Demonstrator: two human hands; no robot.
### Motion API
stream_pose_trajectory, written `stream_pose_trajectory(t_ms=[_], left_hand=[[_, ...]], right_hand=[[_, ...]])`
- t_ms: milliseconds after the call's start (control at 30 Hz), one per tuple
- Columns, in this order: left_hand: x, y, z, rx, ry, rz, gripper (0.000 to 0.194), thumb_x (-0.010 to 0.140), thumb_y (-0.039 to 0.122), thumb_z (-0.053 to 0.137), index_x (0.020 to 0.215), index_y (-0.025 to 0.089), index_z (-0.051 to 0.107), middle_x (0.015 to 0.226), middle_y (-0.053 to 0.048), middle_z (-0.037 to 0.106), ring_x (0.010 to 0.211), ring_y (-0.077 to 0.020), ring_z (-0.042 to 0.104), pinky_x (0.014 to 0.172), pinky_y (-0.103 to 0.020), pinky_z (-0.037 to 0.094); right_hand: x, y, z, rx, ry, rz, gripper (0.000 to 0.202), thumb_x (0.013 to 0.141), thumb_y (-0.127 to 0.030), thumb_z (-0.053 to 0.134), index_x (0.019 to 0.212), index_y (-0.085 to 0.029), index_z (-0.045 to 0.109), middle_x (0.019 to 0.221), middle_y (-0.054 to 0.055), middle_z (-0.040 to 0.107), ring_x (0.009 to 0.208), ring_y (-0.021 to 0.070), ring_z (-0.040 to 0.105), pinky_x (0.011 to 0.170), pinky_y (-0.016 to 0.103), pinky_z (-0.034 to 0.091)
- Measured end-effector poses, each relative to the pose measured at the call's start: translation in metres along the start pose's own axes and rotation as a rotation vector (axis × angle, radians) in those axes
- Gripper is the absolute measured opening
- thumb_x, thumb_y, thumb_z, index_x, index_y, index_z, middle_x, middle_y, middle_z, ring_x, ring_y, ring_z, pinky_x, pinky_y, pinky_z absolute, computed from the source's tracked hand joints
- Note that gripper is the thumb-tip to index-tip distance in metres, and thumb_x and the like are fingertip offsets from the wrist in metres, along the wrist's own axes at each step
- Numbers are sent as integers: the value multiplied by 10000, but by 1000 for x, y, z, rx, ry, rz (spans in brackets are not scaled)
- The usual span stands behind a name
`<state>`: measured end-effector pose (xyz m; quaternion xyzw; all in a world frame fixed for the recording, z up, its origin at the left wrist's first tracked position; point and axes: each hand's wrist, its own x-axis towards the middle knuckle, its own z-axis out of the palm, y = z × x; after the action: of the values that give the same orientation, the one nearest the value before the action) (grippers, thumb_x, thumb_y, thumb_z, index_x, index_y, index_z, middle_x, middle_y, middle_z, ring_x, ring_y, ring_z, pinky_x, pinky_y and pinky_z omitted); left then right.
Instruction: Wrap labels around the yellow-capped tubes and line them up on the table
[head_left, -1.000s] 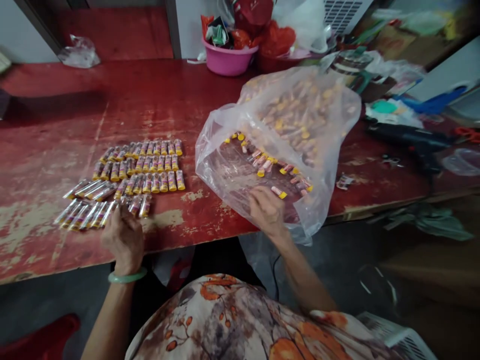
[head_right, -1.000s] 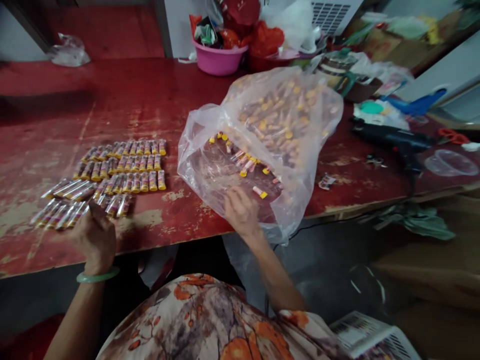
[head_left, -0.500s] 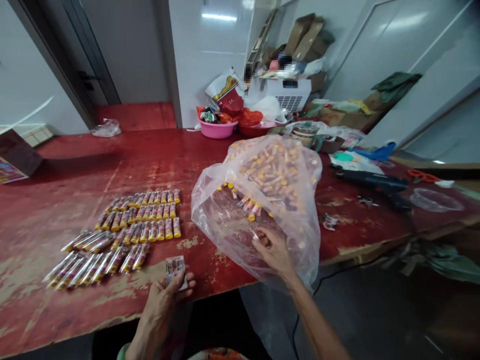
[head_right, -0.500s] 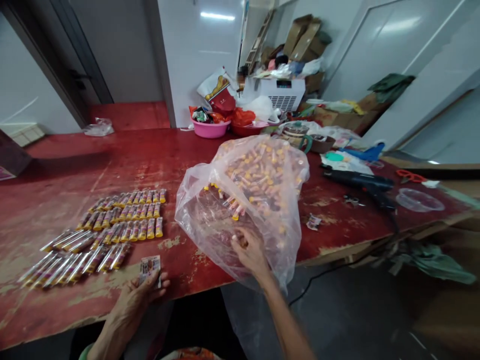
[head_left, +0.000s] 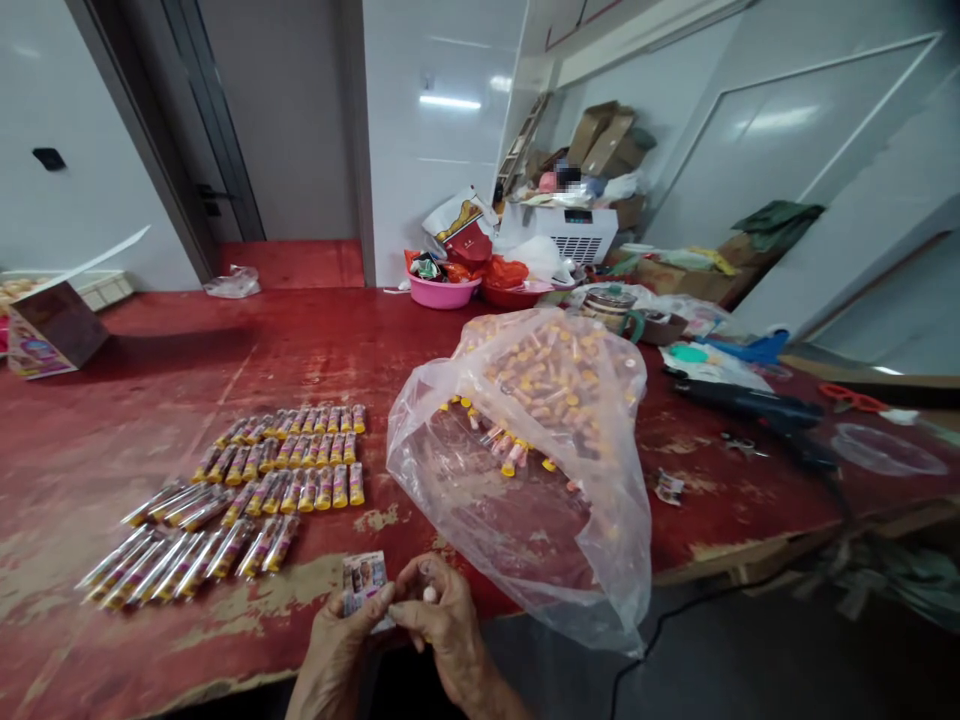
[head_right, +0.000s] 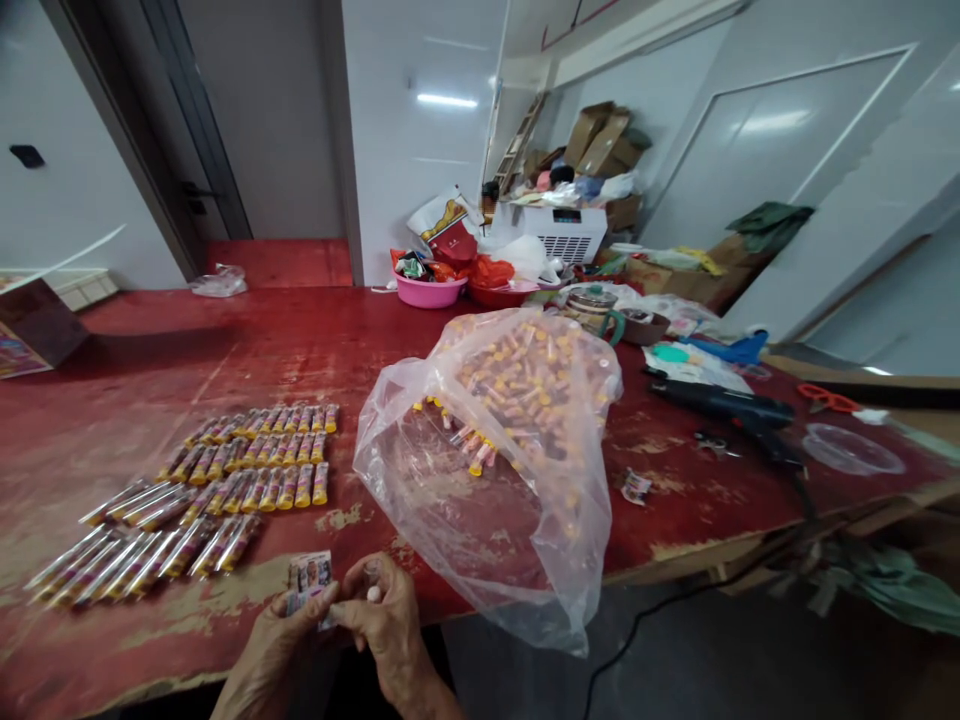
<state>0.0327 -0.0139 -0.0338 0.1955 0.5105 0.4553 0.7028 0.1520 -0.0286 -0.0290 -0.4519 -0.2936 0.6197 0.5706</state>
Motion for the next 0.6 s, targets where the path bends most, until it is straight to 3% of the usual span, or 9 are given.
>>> stream_pose_trajectory(t_ms=[200,467,600], left_hand=[[3,0,-6,-75,-66,-56,319,459,310,906,629,122,711,580,-36,668,518,-129,580,532,-219,476],[-6,12,-9,-28,5,-54,342,526,380,869,691,126,709,652,-86,704,666,-265,682,678,-360,552],[-14,13,-1,-18,-7,-5,412,449,366,903,727,114,733,703,-100,722,695,-275,697,678,-345,558]], right_hand=[[4,-4,4,-49,-7,-10,180,510,-136,598,684,-161,561,557,-64,518,408,52,377,387,182,267],[3,-2,13,-162,-43,-48,214,507,-134,630,712,-168,577,587,-64,512,505,66,394,460,177,287],[-1,-2,14,-142,11,-63,179,508,-144,563,685,-169,574,578,-60,490,496,67,361,465,186,270]])
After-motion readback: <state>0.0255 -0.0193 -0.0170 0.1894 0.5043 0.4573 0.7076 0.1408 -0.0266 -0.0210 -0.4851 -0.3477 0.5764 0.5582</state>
